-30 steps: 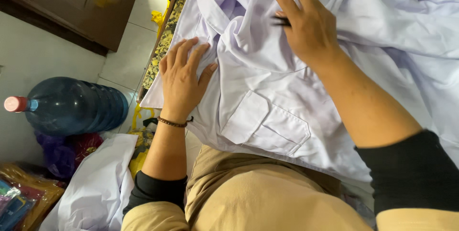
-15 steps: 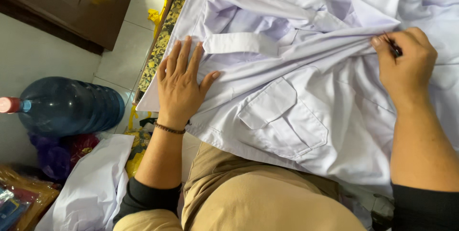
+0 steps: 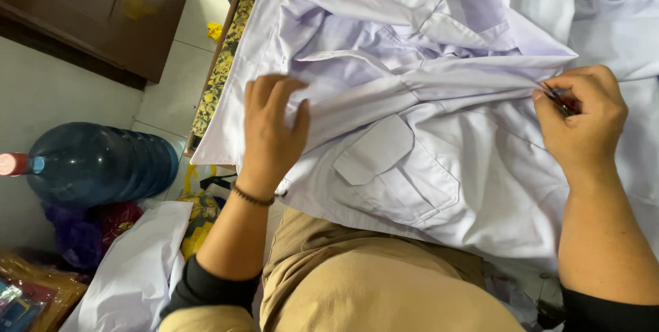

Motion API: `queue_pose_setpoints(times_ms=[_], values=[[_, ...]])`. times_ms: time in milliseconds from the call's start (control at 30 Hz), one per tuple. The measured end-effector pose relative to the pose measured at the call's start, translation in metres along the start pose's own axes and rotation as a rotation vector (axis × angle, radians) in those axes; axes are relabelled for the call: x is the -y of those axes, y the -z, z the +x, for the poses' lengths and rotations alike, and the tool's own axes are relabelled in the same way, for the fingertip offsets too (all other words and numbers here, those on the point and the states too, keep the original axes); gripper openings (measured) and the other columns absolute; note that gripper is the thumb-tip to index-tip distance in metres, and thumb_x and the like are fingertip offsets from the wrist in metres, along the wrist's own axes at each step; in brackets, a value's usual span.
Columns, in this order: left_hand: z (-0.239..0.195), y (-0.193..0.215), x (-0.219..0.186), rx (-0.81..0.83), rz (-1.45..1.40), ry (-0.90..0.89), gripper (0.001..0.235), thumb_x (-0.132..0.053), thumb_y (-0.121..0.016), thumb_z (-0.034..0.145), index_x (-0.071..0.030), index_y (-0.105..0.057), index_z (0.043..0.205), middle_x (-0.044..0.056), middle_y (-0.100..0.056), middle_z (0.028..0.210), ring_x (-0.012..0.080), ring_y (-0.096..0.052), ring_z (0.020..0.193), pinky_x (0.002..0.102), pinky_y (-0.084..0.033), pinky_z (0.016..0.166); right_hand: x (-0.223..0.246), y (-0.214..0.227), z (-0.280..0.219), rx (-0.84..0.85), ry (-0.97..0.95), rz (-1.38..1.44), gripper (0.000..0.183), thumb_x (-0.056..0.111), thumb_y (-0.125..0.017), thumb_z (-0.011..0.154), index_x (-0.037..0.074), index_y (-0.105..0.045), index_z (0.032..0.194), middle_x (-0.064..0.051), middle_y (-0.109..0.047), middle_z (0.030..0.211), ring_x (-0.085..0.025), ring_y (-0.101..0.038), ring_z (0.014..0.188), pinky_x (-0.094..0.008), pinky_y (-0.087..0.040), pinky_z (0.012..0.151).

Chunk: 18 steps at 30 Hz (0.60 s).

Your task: The person uses a seam ripper to cut and remove loose threads from a white shirt laid out on a blue surface. They work along the seams and edges of the garment, pulling away the cut threads as they go.

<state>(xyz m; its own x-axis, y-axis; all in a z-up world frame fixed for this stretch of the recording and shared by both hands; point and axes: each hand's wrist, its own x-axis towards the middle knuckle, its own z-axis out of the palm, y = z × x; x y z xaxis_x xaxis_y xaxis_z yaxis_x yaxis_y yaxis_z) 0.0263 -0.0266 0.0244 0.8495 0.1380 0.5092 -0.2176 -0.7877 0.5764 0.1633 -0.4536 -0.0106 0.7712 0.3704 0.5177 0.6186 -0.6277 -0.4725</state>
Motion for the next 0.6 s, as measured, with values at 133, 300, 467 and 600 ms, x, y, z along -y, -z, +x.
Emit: queue_pose_setpoints(times_ms=[133,300,467,600], values=[[0.039,-0.028,0.014,0.087,0.125,-0.187,0.061,-0.009,-0.08,0.093,-0.015,-0.049,0.145,0.013,-0.041,0.157,0.0399,-0.043,0.143,0.057,-0.043,0.116,-0.01,-0.007,-0.001,0.02,-0.013,-0.04,0.018,-0.02,-0.086,0.103,-0.01,-0.074,0.112,-0.021,-0.063,0.112,-0.026,-0.058,0.087,-0.034,-0.052,0.079],[0.081,-0.041,0.033,0.277,-0.056,-0.272,0.011,-0.021,-0.081,0.09,-0.016,-0.074,0.096,-0.001,-0.073,0.095,0.0227,-0.065,0.089,0.039,-0.044,0.078,-0.013,-0.003,-0.005,0.043,-0.062,-0.018,0.017,-0.015,-0.085,0.104,-0.01,-0.073,0.114,-0.02,-0.064,0.113,-0.026,-0.059,0.09,-0.035,-0.051,0.083],[0.066,0.0,-0.001,0.536,-0.472,0.071,0.01,-0.017,-0.08,0.092,-0.011,-0.074,0.097,0.0,-0.071,0.086,0.0072,-0.062,0.076,0.021,-0.05,0.068,-0.007,0.014,0.005,0.097,-0.179,-0.004,0.017,-0.005,-0.086,0.108,-0.005,-0.072,0.117,-0.015,-0.064,0.117,-0.023,-0.055,0.089,-0.033,-0.048,0.085],[0.04,0.011,-0.044,0.445,-0.83,0.305,0.012,-0.017,-0.078,0.092,-0.007,-0.074,0.098,-0.001,-0.073,0.086,0.0008,-0.061,0.072,0.013,-0.047,0.061,0.065,0.012,0.028,0.038,-0.115,0.101,0.039,0.008,-0.078,0.109,-0.017,-0.064,0.136,-0.023,-0.047,0.132,-0.028,-0.055,0.095,-0.035,-0.048,0.084]])
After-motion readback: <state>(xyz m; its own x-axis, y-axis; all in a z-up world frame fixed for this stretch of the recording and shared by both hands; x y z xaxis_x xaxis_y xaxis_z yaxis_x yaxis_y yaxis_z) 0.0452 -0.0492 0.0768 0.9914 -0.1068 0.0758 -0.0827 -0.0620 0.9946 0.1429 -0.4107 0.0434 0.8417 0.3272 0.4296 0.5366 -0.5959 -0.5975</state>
